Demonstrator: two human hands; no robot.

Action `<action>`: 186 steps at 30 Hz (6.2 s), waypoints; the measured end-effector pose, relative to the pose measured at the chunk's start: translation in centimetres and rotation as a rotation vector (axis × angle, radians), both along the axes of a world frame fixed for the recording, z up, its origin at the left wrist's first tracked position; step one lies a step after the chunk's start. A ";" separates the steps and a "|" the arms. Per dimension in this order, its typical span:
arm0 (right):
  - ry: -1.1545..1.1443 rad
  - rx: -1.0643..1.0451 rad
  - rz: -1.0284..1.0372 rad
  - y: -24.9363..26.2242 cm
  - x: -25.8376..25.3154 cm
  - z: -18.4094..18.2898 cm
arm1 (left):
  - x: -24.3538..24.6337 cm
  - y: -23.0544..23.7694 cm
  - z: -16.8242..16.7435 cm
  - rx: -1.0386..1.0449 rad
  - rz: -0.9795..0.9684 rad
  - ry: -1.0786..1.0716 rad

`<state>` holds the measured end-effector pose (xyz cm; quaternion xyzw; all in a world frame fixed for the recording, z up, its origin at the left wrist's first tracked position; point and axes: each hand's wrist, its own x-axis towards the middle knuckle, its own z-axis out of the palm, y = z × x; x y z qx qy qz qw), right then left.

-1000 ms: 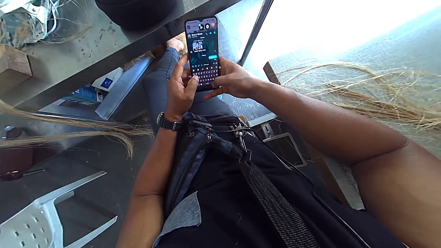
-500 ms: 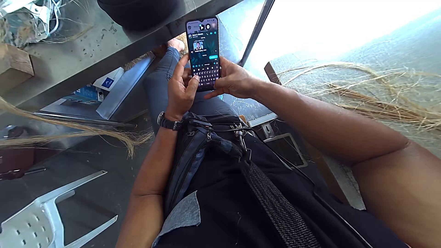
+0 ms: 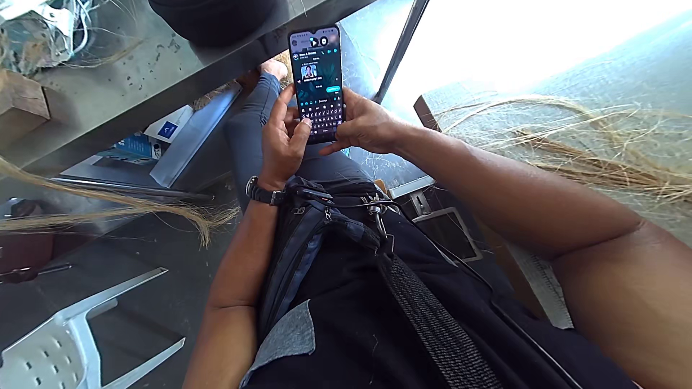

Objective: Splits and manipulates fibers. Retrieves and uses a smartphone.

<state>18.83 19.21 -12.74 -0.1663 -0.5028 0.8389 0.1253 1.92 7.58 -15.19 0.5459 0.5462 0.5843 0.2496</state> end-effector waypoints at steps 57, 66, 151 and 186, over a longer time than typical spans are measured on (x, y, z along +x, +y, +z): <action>-0.015 -0.006 -0.009 0.1 0.0 -0.2 | 0.0 -0.1 0.1 -0.026 0.008 0.016; -0.010 -0.016 -0.004 0.1 0.0 0.0 | -0.1 -0.1 0.0 -0.017 0.007 0.024; -0.018 -0.031 0.007 0.2 -0.1 -0.3 | -0.3 0.1 0.0 0.023 0.037 0.053; -0.032 -0.003 0.012 0.3 0.0 -0.2 | -0.3 0.1 -0.3 0.060 0.020 0.034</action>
